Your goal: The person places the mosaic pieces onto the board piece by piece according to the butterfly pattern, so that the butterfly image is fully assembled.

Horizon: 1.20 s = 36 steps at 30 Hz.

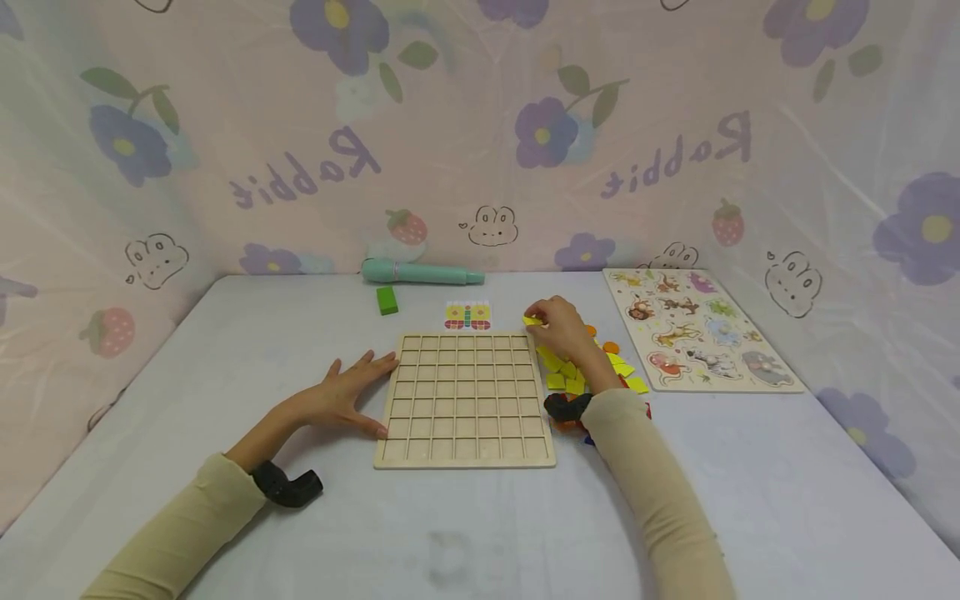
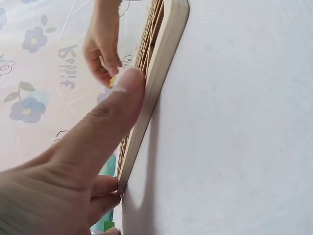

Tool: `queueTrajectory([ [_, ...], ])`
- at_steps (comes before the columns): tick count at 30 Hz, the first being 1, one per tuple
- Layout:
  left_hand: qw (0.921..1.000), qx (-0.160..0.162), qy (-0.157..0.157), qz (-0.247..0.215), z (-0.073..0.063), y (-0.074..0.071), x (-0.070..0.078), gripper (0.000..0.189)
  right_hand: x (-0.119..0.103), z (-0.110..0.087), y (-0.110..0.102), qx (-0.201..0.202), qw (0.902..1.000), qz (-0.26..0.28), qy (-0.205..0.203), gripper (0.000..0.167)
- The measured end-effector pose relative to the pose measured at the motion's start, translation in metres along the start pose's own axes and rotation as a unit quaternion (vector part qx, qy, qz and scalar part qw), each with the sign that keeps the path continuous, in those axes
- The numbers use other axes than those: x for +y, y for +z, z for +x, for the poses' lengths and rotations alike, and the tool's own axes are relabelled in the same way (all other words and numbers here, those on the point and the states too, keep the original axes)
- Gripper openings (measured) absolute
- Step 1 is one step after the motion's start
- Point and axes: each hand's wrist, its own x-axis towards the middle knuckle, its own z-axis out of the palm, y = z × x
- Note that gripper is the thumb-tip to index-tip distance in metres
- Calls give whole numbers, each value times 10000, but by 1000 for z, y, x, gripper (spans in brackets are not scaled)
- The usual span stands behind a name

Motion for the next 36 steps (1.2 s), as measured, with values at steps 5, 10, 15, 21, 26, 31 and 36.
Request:
queueTrajectory([
  [5, 10000, 12, 22, -69, 0, -3, 0, 107, -44, 15, 13, -7, 9979, 300, -571, 23],
  [10, 10000, 19, 33, 5, 1, -6, 2, 104, -83, 27, 33, -192, 9910, 643, -1161, 23],
  [15, 9997, 117, 178, 124, 4, -9, 5, 101, -107, 35, 53, -406, 9855, 846, -1410, 23],
  [21, 9990, 239, 371, 21, 5, -12, 8, 99, -111, 41, 75, -661, 9846, 881, -1361, 23],
  [26, 9989, 265, 387, 46, 4, -13, 8, 98, -109, 42, 89, -652, 9806, 1033, -1532, 22],
  [31, 9993, 233, 305, -11, 2, -13, 7, 97, -109, 42, 99, -716, 9763, 1205, -1649, 22],
  [36, 9996, 161, 200, -92, 0, -10, 7, 97, -107, 39, 105, -988, 9754, 1315, -1464, 23],
])
